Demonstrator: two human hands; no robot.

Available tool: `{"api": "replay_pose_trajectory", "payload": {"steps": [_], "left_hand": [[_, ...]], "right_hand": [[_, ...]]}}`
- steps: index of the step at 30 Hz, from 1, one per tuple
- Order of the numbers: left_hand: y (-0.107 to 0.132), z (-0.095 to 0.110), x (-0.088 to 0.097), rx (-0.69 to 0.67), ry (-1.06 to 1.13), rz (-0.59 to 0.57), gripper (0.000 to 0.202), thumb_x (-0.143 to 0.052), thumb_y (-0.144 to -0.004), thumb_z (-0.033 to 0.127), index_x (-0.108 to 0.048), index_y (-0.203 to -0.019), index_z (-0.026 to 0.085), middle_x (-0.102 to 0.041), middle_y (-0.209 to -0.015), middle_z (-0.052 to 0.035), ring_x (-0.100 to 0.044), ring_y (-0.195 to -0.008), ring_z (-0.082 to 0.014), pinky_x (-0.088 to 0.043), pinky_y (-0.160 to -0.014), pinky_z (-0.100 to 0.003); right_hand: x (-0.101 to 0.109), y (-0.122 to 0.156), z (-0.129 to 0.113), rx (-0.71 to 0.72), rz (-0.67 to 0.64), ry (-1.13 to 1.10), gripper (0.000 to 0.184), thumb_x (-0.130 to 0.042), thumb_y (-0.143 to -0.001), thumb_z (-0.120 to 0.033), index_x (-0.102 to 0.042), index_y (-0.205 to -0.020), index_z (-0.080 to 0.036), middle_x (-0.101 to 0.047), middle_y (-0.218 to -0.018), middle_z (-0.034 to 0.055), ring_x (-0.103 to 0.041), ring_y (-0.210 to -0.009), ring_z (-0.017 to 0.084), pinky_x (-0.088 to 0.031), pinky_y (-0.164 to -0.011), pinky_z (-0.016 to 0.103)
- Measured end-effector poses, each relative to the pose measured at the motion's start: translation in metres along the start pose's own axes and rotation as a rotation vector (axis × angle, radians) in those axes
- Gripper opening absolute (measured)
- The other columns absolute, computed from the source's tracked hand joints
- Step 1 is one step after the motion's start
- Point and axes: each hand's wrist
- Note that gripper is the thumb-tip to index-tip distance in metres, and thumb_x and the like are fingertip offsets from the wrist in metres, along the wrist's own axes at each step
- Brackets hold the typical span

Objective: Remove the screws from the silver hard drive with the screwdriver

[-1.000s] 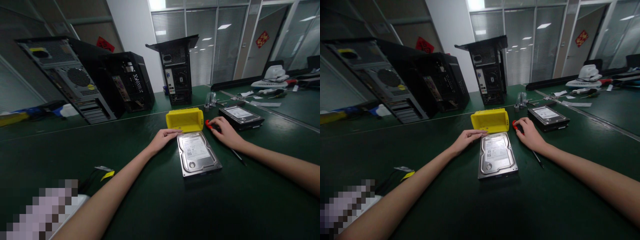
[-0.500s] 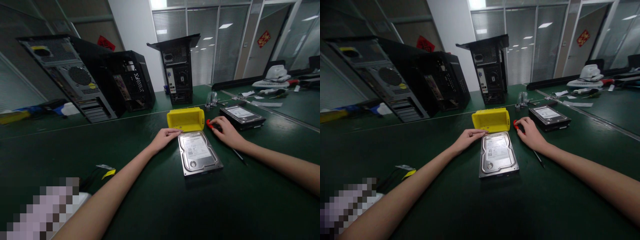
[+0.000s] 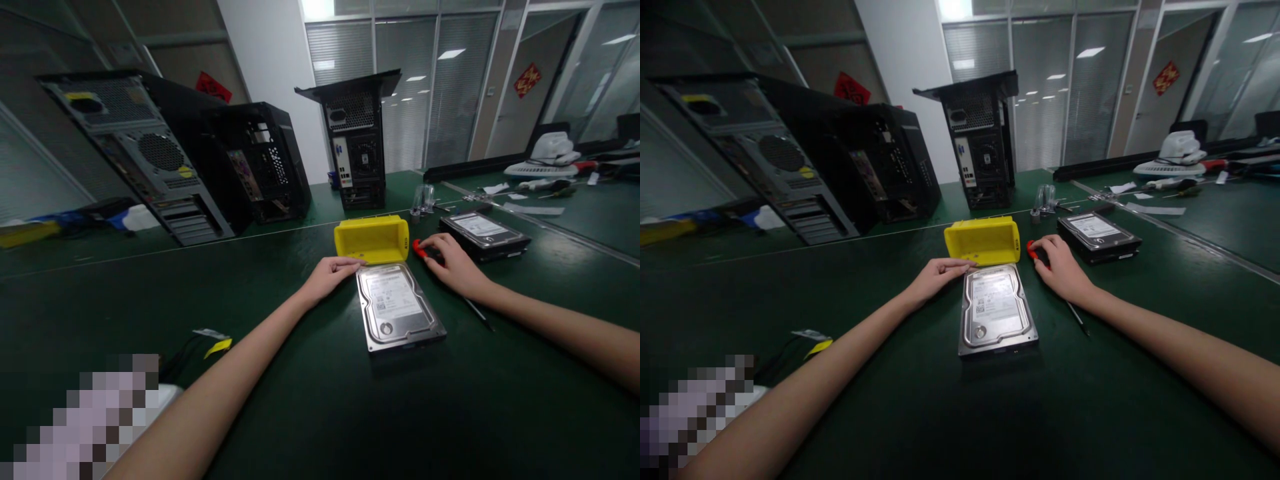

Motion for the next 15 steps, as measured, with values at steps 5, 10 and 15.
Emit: {"api": "replay_pose_trajectory", "payload": {"steps": [5,10,15], "left_hand": [[0.002,0.001,0.000,-0.007,0.004,0.008,0.036,-0.054,-0.082,0.035,-0.062,-0.110,0.015,-0.065,-0.109,-0.0100,-0.060,-0.104,-0.0196,-0.039,-0.097,-0.036],[0.005,0.003,0.003,-0.005,-0.010,0.017,0.037,-0.055,-0.081,0.039,-0.064,-0.107,0.015,-0.066,-0.108,-0.0104,-0.060,-0.101,-0.0208,-0.042,-0.093,-0.034],[0.008,0.002,0.009,-0.002,-0.012,0.003,0.038,-0.056,-0.080,0.038,-0.063,-0.108,0.014,-0.067,-0.106,-0.0107,-0.062,-0.097,-0.0212,-0.043,-0.090,-0.034]], "right_hand": [[-0.001,0.000,0.001,-0.199,0.044,-0.026,0.041,-0.047,-0.087,-0.035,-0.044,-0.122,-0.014,-0.050,-0.113,0.0103,-0.053,-0.094,0.016,-0.048,-0.079,0.036],[-0.001,-0.004,-0.002,-0.284,-0.048,-0.126,0.034,-0.046,-0.088,-0.034,-0.050,-0.115,-0.013,-0.054,-0.105,0.0084,-0.055,-0.089,0.014,-0.048,-0.076,0.033],[0.022,-0.023,-0.002,-0.255,-0.074,-0.325,0.034,-0.046,-0.088,-0.034,-0.051,-0.113,-0.013,-0.054,-0.107,0.0090,-0.054,-0.092,0.015,-0.048,-0.077,0.035]]}}
Point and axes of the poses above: each hand's wrist, its own y-axis away from the middle knuckle, its own x-axis out of the back of the hand, z = x × y
